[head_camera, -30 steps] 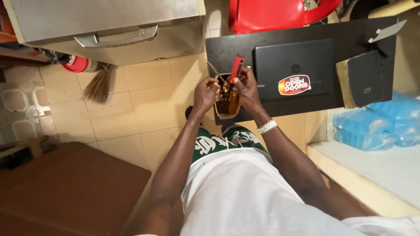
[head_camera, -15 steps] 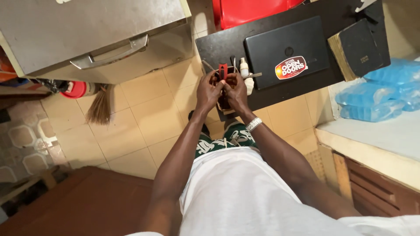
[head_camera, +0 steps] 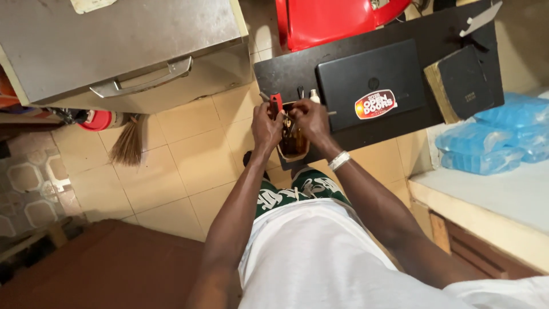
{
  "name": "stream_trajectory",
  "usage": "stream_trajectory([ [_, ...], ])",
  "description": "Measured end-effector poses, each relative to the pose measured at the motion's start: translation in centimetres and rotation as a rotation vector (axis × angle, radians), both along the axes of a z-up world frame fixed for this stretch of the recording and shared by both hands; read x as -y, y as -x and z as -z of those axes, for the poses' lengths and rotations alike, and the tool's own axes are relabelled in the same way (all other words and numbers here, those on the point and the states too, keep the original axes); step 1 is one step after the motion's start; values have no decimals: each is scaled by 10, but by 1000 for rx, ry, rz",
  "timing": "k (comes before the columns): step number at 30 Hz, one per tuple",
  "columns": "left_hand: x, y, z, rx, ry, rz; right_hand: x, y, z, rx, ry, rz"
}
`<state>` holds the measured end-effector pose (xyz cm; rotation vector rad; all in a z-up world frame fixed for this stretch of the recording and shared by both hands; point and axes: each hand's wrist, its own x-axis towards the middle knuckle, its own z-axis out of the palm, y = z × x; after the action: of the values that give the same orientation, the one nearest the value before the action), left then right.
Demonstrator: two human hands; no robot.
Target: Reinstalling a ceiling light cover and then organizing electrical components and tools at a desk.
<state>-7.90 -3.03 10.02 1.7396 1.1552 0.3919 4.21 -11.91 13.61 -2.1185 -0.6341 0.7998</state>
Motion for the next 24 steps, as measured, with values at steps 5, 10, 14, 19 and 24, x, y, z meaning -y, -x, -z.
stream_trajectory([
  [5,2,6,-1,23,-61,50,-15,-73,45,-140,-116,128],
  [10,11,1,-10,-44,11,-29,-43,-109,64,-163,184,-46],
  [14,15,1,-12,-64,-43,-38,-53,-116,93,60,408,-330],
  [19,19,-1,4,-81,-109,-54,-57,-110,86,180,470,-480],
  [24,21,-1,9,-103,-109,-49,-52,-117,98,-31,398,-275],
])
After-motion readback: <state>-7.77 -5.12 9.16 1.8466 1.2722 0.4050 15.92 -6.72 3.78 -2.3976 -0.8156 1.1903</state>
